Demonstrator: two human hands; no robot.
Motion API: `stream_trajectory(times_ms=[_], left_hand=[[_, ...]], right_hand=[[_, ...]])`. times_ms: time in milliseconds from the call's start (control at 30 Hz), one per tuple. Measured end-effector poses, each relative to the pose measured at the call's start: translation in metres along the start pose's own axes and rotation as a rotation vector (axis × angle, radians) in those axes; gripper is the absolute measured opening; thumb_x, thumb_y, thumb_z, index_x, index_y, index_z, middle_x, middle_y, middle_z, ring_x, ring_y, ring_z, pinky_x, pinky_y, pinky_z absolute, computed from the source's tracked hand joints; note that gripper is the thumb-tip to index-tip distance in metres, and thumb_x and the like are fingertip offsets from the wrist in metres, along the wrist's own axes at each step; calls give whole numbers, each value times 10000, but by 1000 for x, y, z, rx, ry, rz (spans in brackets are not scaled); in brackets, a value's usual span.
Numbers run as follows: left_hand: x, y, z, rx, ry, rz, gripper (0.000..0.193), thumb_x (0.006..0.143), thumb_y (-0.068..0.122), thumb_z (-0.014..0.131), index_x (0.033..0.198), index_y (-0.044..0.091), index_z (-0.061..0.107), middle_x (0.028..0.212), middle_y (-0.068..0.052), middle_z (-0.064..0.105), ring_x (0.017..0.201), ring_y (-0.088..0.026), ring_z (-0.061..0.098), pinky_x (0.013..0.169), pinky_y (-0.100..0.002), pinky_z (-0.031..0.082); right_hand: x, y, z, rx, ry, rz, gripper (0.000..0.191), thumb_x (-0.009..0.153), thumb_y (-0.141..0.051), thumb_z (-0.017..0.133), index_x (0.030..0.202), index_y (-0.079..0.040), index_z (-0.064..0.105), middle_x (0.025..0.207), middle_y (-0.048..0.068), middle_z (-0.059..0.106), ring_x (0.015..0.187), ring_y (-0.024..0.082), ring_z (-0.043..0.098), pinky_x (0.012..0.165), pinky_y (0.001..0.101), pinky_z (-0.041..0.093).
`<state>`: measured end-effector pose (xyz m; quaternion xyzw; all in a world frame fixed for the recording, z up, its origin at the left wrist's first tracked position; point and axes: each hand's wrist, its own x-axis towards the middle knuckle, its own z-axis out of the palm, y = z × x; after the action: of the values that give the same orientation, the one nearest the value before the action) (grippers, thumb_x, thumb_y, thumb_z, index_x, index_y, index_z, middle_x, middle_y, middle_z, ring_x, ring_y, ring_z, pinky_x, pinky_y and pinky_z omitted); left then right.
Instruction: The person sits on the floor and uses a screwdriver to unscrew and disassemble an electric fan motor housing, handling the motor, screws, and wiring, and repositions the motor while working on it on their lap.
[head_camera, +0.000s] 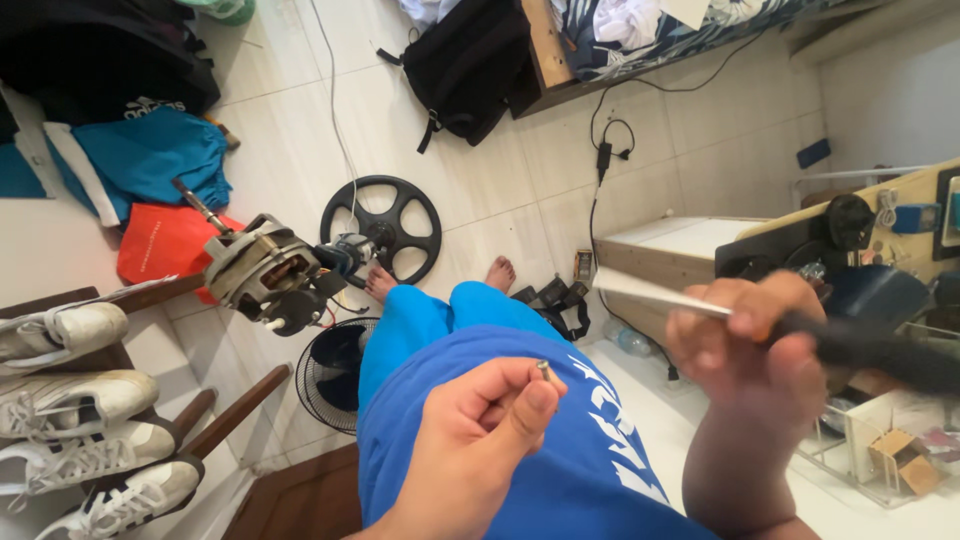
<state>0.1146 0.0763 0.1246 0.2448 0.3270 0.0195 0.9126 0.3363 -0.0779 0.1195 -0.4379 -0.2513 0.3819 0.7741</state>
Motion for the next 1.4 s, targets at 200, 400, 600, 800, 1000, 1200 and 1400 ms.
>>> stream_trajectory(times_ms=[200, 400, 600, 800, 1000, 1200, 1400], left_hand=[[-1, 3, 7, -30, 29, 10, 259, 989, 201, 697, 1051, -48, 725, 791, 21, 599, 631, -31, 455, 557, -184, 356], [-4, 2, 7, 33, -18, 5, 247, 980, 168, 704, 1084, -55, 730, 768, 23, 618, 636, -20, 471, 555, -172, 345], [-9, 3, 5, 128, 23, 29, 254, 974, 138, 715, 1134, -56, 749, 799, 31, 652, 674, -1, 501, 581, -156, 371], [-7, 5, 11, 210, 31, 117, 215, 954, 97, 729, 1106, -55, 747, 834, 35, 667, 675, 6, 534, 558, -164, 401], [-11, 23, 11, 455, -36, 274, 134, 1010, 84, 702, 1060, -24, 762, 813, 13, 634, 710, -35, 522, 606, -192, 403], [-9, 34, 15, 515, -48, 253, 129, 987, 105, 687, 1025, 4, 759, 810, -2, 665, 704, -68, 551, 608, -220, 428], [-10, 38, 15, 530, -113, 327, 116, 1024, 77, 664, 1038, 2, 752, 836, -7, 684, 738, -66, 587, 645, -211, 457]], right_hand=[[-1, 17, 11, 68, -371, -132, 406, 1059, -466, 602, 1022, -65, 651, 874, 116, 698, 766, 196, 602, 634, 336, 459], [-2, 27, 13, 48, -278, -31, 302, 1030, -306, 647, 943, -21, 694, 807, 121, 686, 700, 220, 645, 650, 395, 505], [11, 28, -5, 125, -350, -23, 282, 1007, -269, 642, 926, -7, 708, 762, 130, 693, 630, 224, 656, 571, 370, 504], [14, 39, -1, 126, -419, 14, 269, 1016, -271, 650, 945, -21, 719, 786, 150, 717, 671, 245, 676, 605, 374, 549], [21, 50, 9, 224, -399, 40, 291, 1015, -291, 652, 907, -33, 734, 747, 134, 727, 646, 241, 685, 628, 380, 557], [27, 54, 12, 307, -345, 115, 275, 1006, -279, 674, 881, -39, 721, 704, 120, 717, 631, 242, 667, 617, 376, 563], [28, 50, 20, 222, -417, 136, 301, 1010, -290, 678, 895, -15, 722, 724, 140, 716, 645, 258, 679, 617, 381, 580]])
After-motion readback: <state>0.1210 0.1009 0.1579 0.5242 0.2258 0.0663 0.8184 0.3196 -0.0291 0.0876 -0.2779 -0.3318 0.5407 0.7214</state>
